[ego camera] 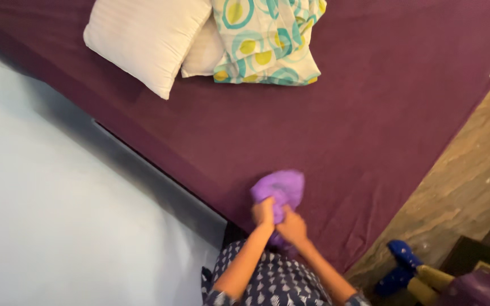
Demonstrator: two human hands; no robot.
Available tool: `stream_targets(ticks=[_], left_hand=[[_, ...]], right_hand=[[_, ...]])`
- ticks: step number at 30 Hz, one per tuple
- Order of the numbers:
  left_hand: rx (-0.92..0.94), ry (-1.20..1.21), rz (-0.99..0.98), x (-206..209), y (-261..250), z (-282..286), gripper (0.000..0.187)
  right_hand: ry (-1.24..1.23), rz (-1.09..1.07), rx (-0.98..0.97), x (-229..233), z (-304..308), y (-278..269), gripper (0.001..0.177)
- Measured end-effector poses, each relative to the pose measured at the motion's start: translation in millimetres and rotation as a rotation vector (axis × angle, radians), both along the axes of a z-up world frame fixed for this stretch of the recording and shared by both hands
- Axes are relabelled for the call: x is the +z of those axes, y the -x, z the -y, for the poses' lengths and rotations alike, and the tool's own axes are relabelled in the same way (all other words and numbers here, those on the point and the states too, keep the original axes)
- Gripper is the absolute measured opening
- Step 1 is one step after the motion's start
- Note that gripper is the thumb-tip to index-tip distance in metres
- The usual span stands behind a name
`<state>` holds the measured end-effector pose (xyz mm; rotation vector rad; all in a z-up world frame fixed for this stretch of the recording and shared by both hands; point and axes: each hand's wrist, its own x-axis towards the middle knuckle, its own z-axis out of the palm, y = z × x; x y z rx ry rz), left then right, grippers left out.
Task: The person wipes a purple bedsheet with a purple cloth, moving systematically across the surface. They briefly move a patterned pillowcase and two white pillows to reach different areas, then return them to the bed.
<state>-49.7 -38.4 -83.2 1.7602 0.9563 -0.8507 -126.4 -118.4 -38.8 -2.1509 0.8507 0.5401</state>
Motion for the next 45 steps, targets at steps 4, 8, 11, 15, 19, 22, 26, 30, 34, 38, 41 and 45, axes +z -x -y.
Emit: stream_targets(ticks=[4,8,11,15,19,22,26,30,34,38,41,45], left_hand=[[0.453,-0.177,0.357,9.6,2.4,-90.1,0.051],[0.628,0.341,0.728,39.9,-39.4,-100.4,0.047],[0.438,0.677,0.657,40.8,-76.7,-51.6,0.047],[0.225,0.894,0.453,-1.3,-140.0,52.2,0.054],[0.034,0.54,0.313,-65.7,-176.6,115.7,0.072],[-0.017,0.516,0.455,-95.8,-181.2,119.8,0.087],[-0.215,0.337,0.485,-96.3,-186.9,98.4,0.061],[0.014,0.019,0.603,-69.4,-177.6,20.9,0.046],[0.398,-0.37,0.4,-39.3,-130.8,-137.2,0.041],[0.788,-0.15,0.485,-8.1,-107.3,-211.0,0.03],[0.795,0.023,0.642,20.6,-109.7,-199.8,0.029],[0.389,0.355,0.801,20.4,-137.8,-102.3,0.045]], right_hand=[[-0.445,0.027,0.265,-17.4,-59.1,-26.5,0.084],[-0.102,0.392,0.329,42.2,-64.9,-68.5,0.062],[0.191,0.522,0.153,73.9,-22.6,-97.4,0.055],[0.608,0.486,0.073,63.9,55.4,-123.8,0.067],[0.887,0.375,0.128,7.1,97.0,-148.7,0.076],[0.704,0.207,0.145,-38.4,105.9,-156.3,0.106],[0.588,0.306,0.094,-86.7,115.7,-164.5,0.068],[0.291,0.418,0.115,-111.2,52.0,-162.7,0.043],[0.043,0.416,0.455,-95.0,-100.7,-150.8,0.036],[-0.269,0.339,0.617,-30.3,-163.7,-134.1,0.066],[-0.245,0.364,0.422,25.7,-149.1,-132.9,0.066],[0.055,0.571,0.054,61.6,-58.3,-138.6,0.046]])
